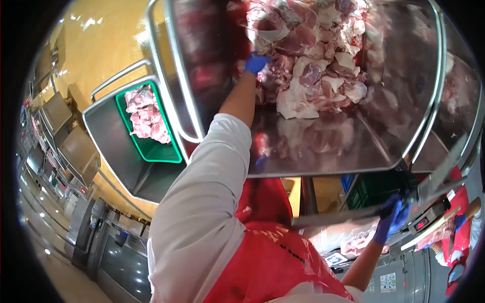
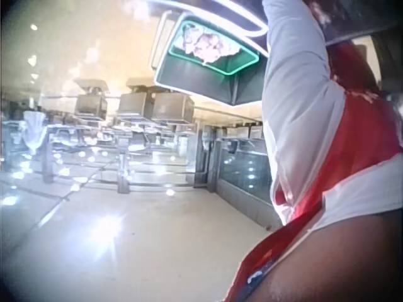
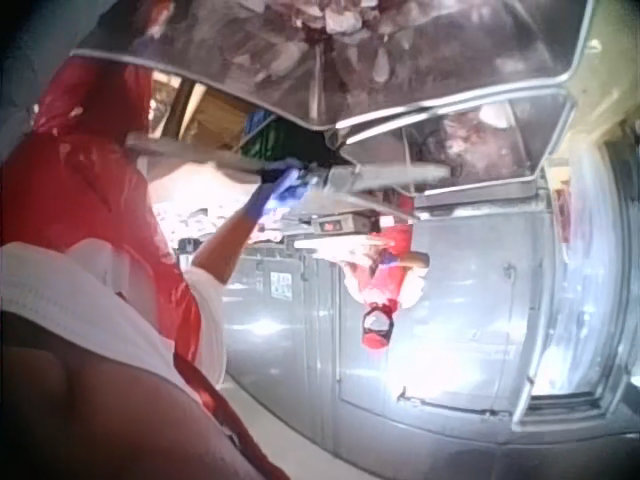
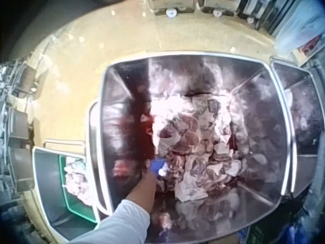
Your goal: The person uses a knife to cut and trim large pieces of raw meat on a stainless steel table. They weigh the meat on a digital scale, trim excess fat, and place the processed pieces into a green tray.
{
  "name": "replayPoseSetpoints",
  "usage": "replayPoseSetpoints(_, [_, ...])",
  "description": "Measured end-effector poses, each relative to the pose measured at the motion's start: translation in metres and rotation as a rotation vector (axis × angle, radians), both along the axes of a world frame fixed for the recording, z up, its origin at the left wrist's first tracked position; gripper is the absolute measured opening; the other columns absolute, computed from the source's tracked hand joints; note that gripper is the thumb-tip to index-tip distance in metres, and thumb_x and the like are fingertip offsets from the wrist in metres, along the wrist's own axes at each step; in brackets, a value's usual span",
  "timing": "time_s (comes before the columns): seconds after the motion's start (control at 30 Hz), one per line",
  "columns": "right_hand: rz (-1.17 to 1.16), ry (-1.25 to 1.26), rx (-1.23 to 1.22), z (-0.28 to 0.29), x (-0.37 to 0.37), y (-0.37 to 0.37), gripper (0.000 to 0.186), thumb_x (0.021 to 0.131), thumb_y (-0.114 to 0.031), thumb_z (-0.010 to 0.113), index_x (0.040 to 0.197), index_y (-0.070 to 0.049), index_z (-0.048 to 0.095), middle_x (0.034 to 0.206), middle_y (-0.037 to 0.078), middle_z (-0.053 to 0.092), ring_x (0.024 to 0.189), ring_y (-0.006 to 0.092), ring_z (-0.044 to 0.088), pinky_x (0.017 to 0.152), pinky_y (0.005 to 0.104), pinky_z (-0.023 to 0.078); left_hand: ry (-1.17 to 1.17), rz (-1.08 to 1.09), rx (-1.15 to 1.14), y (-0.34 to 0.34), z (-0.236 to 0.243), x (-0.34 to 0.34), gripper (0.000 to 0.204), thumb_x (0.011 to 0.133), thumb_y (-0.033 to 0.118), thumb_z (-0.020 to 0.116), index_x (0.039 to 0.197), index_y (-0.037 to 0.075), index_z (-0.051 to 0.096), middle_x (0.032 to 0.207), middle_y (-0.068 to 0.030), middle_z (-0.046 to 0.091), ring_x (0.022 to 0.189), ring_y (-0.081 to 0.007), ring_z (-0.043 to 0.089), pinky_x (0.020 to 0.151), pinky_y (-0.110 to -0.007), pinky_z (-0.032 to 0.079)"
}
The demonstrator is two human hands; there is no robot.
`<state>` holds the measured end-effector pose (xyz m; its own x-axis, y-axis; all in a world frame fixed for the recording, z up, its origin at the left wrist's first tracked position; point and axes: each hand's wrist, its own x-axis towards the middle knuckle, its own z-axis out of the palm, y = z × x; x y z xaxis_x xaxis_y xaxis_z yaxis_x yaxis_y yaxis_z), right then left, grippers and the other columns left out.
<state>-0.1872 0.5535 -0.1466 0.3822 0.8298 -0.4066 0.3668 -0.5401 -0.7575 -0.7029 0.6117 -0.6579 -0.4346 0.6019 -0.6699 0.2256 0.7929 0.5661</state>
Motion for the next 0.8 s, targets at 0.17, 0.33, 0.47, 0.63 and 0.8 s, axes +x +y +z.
replayPoseSetpoints(0.17, [-0.230,-0.067,0.037,0.013,-0.034,-0.011,0.044,0.097,-0.016,0.059,0.136,-0.001,0.044,0.099,0.009,0.060,0.078,0.0141,0.057,0.066,0.0255,0.048,-0.113,0.364,0.125,0.089,-0.021,-0.006,0.038,0.063,0.016,0.088,0.092,0.002,0.070,0.091,-0.0067,0.070,0.078,-0.0168,0.063,0.072,-0.034,0.053])
replayPoseSetpoints(0.33, [-0.313,-0.298,0.151,0.004,-0.029,0.003,0.040,0.096,-0.010,0.055,0.134,0.000,0.046,0.101,0.010,0.059,0.084,0.0165,0.057,0.069,0.0267,0.048,0.090,0.191,-0.079,0.062,-0.109,-0.033,0.049,0.061,0.030,0.085,0.097,0.001,0.069,0.093,-0.0185,0.071,0.083,-0.0309,0.069,0.077,-0.041,0.055])
replayPoseSetpoints(0.47, [-0.371,-0.244,0.125,-0.001,-0.039,0.003,0.041,0.096,-0.008,0.054,0.135,-0.001,0.046,0.099,0.011,0.060,0.080,0.0142,0.056,0.064,0.0234,0.047,0.384,-0.053,0.054,0.042,-0.058,0.023,0.029,0.070,0.022,0.073,0.089,0.002,0.066,0.088,-0.0213,0.068,0.083,-0.0405,0.065,0.075,-0.045,0.054])
replayPoseSetpoints(0.63, [-0.359,-0.284,0.050,0.000,-0.054,0.010,0.028,0.098,-0.005,0.052,0.124,0.001,0.045,0.094,0.011,0.061,0.065,0.0115,0.053,0.056,0.0218,0.046,-0.014,-0.199,0.239,0.032,0.033,0.158,0.015,0.076,0.010,0.061,0.091,0.008,0.064,0.090,-0.0224,0.065,0.082,-0.0406,0.062,0.074,-0.048,0.050])
replayPoseSetpoints(0.8, [-0.254,-0.339,0.036,-0.001,-0.060,0.015,0.032,0.098,-0.011,0.054,0.126,0.001,0.046,0.090,0.010,0.060,0.064,0.0110,0.052,0.055,0.0221,0.044,0.228,-0.385,0.152,0.049,0.023,0.199,0.032,0.076,0.022,0.065,0.103,0.005,0.060,0.106,-0.0286,0.061,0.104,-0.0446,0.057,0.086,-0.052,0.049])
